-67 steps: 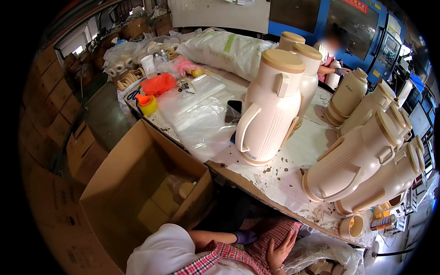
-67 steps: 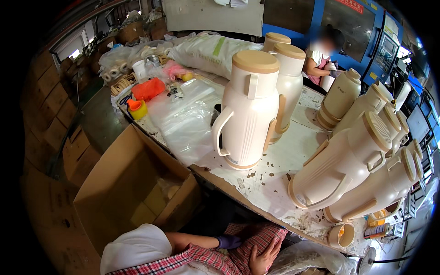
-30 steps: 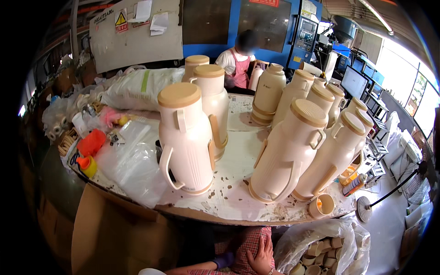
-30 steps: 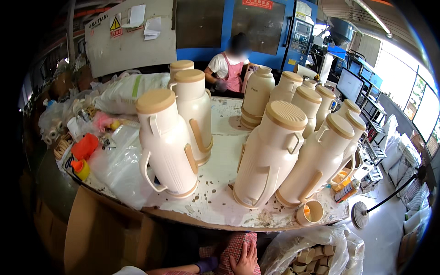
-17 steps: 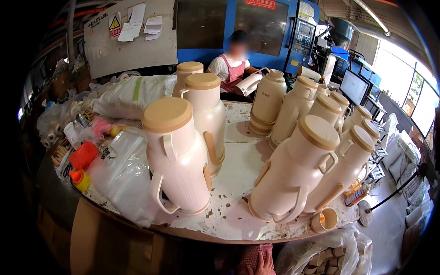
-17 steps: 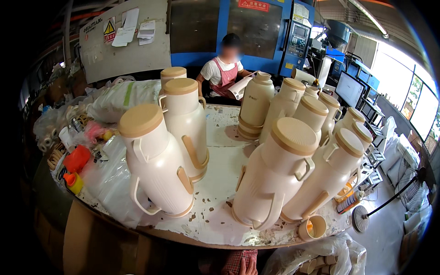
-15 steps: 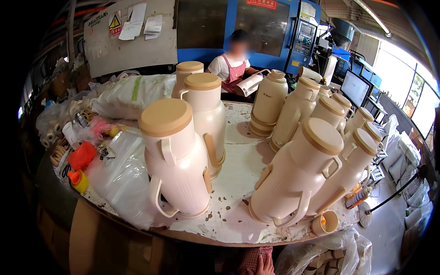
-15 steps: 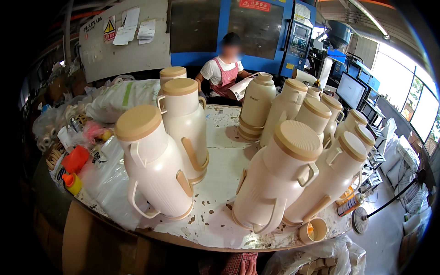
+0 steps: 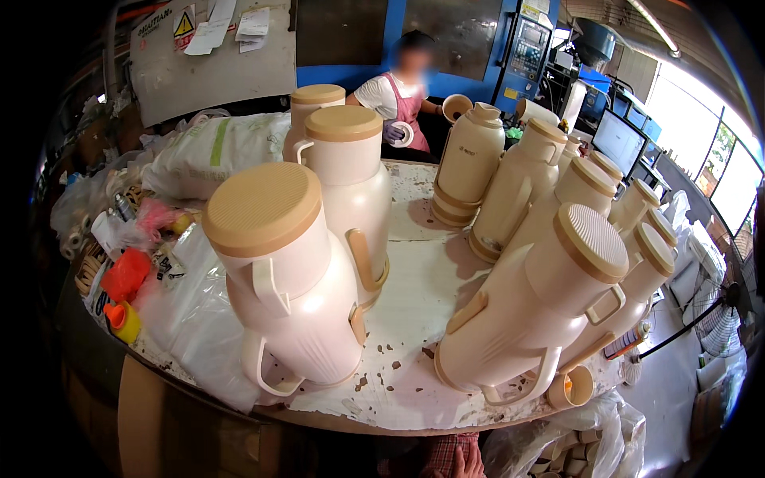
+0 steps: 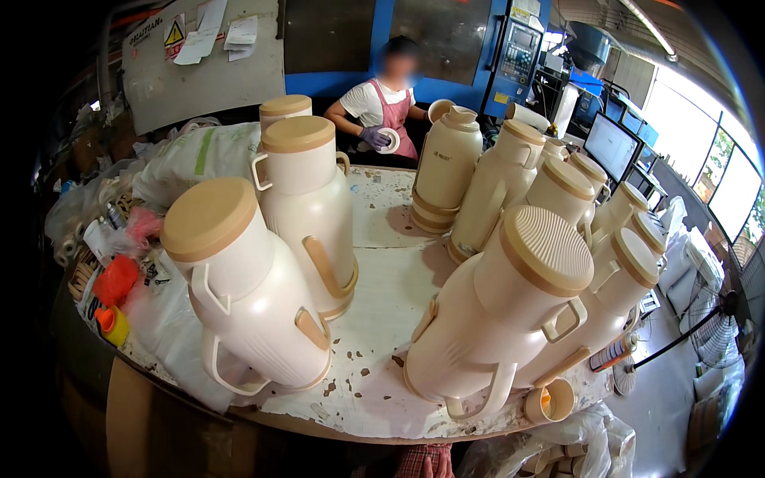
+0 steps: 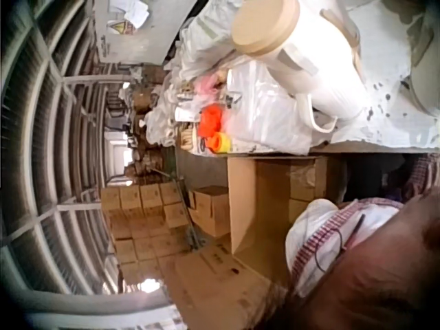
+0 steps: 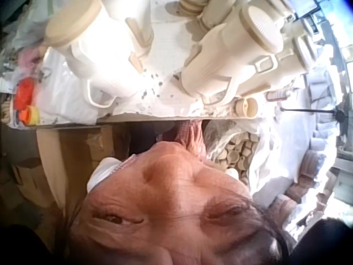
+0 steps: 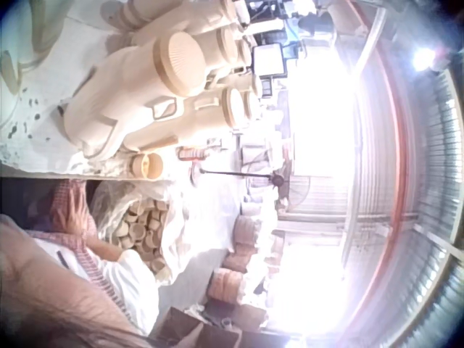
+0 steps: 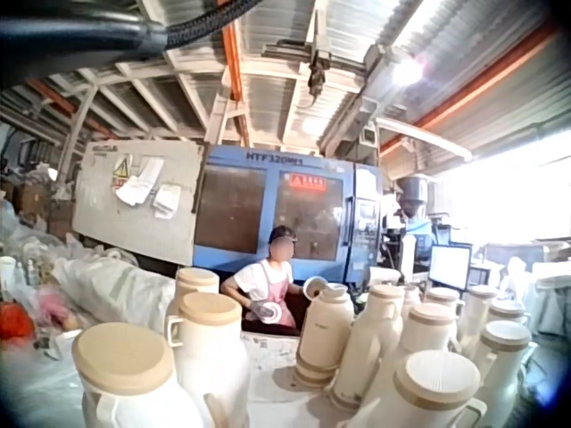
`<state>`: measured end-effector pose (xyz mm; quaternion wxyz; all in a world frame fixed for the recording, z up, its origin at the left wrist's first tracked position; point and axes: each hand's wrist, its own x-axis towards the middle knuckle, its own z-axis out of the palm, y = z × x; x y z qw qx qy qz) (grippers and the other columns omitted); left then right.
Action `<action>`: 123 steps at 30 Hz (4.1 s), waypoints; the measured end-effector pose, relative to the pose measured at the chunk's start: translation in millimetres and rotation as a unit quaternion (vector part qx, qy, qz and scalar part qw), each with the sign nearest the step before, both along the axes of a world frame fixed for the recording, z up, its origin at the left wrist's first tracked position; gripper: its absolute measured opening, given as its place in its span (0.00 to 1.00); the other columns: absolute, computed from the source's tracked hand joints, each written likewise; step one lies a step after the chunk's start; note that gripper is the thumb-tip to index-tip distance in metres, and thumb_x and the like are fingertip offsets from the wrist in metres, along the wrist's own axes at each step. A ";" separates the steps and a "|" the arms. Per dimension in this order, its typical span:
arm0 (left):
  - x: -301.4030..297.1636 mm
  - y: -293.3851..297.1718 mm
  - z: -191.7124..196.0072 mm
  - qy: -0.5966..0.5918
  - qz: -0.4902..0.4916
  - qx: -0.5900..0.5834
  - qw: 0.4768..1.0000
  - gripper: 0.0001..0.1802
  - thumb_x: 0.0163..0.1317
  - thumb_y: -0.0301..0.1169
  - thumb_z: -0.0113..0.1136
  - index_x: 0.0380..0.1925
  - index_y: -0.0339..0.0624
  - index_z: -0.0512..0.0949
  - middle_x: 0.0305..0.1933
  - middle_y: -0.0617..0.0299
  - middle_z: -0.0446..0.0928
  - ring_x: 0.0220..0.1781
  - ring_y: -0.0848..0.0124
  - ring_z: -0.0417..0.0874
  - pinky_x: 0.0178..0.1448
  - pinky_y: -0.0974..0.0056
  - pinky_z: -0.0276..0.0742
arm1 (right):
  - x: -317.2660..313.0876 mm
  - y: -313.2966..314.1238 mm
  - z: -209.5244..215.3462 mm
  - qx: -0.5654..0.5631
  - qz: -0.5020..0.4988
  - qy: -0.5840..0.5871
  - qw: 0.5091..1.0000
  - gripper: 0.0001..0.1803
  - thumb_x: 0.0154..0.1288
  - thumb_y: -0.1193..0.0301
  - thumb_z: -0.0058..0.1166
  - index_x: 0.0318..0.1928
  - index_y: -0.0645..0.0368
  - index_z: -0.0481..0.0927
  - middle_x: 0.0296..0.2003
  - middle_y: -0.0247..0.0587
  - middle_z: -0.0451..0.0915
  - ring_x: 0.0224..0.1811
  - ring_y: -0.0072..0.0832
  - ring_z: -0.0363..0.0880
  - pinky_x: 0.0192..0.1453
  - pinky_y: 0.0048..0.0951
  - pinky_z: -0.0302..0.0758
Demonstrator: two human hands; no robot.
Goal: The person assembles beige plastic thermos flasks by picking up the main body and screwing on the lid. They handle the items one at a time, placing the completed units on a table. The person also briefly handles a small orange object from a bowl and places a finished thermos into a cardboard box.
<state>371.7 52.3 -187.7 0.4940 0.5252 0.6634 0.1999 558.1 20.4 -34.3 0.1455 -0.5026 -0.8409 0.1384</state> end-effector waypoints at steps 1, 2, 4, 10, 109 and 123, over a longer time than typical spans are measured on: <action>-0.2 0.5 -0.4 0.000 0.001 0.000 1.000 0.18 0.63 0.41 0.49 0.44 0.39 0.75 0.40 0.44 0.77 0.41 0.46 0.78 0.46 0.49 0.73 | -0.3 0.7 -1.2 0.003 0.001 -0.005 1.000 0.45 0.56 0.56 0.59 0.69 0.60 0.55 0.69 0.60 0.50 0.70 0.58 0.51 0.69 0.52 0.56; 0.1 -1.2 -0.6 -0.001 -0.003 -0.001 1.000 0.18 0.63 0.41 0.49 0.44 0.39 0.75 0.40 0.44 0.77 0.41 0.46 0.78 0.45 0.50 0.73 | -1.6 -0.7 -1.4 0.008 -0.008 0.004 1.000 0.44 0.55 0.56 0.59 0.68 0.60 0.56 0.69 0.60 0.51 0.69 0.58 0.52 0.69 0.52 0.56; -0.5 -1.0 -0.5 -0.001 -0.002 -0.001 1.000 0.18 0.63 0.41 0.49 0.44 0.39 0.75 0.40 0.44 0.77 0.40 0.46 0.78 0.45 0.50 0.73 | -4.1 0.7 1.4 0.008 -0.006 0.019 1.000 0.44 0.54 0.57 0.59 0.68 0.60 0.56 0.69 0.60 0.51 0.69 0.58 0.52 0.69 0.52 0.56; 0.8 -4.4 0.5 -0.002 -0.005 -0.002 1.000 0.18 0.63 0.40 0.49 0.44 0.39 0.75 0.40 0.43 0.77 0.40 0.47 0.78 0.45 0.50 0.73 | -7.9 1.5 10.8 0.003 -0.008 0.033 0.999 0.42 0.54 0.59 0.58 0.67 0.60 0.57 0.68 0.61 0.53 0.68 0.58 0.54 0.69 0.52 0.57; -48.5 -196.9 58.9 0.089 -0.223 0.339 0.910 0.10 0.52 0.32 0.55 0.36 0.53 0.80 0.36 0.64 0.80 0.42 0.69 0.82 0.52 0.56 0.72 | 12.6 0.5 -5.9 -0.028 -0.022 0.082 0.996 0.44 0.51 0.52 0.61 0.67 0.51 0.60 0.68 0.55 0.54 0.69 0.54 0.52 0.65 0.54 0.58; -38.8 -203.4 69.7 0.176 -0.218 0.414 0.866 0.15 0.59 0.29 0.53 0.47 0.56 0.77 0.45 0.66 0.79 0.50 0.72 0.80 0.59 0.57 0.72 | 11.2 -1.7 -13.4 -0.028 -0.012 0.082 0.996 0.44 0.51 0.52 0.60 0.67 0.53 0.59 0.68 0.57 0.53 0.70 0.56 0.49 0.65 0.55 0.56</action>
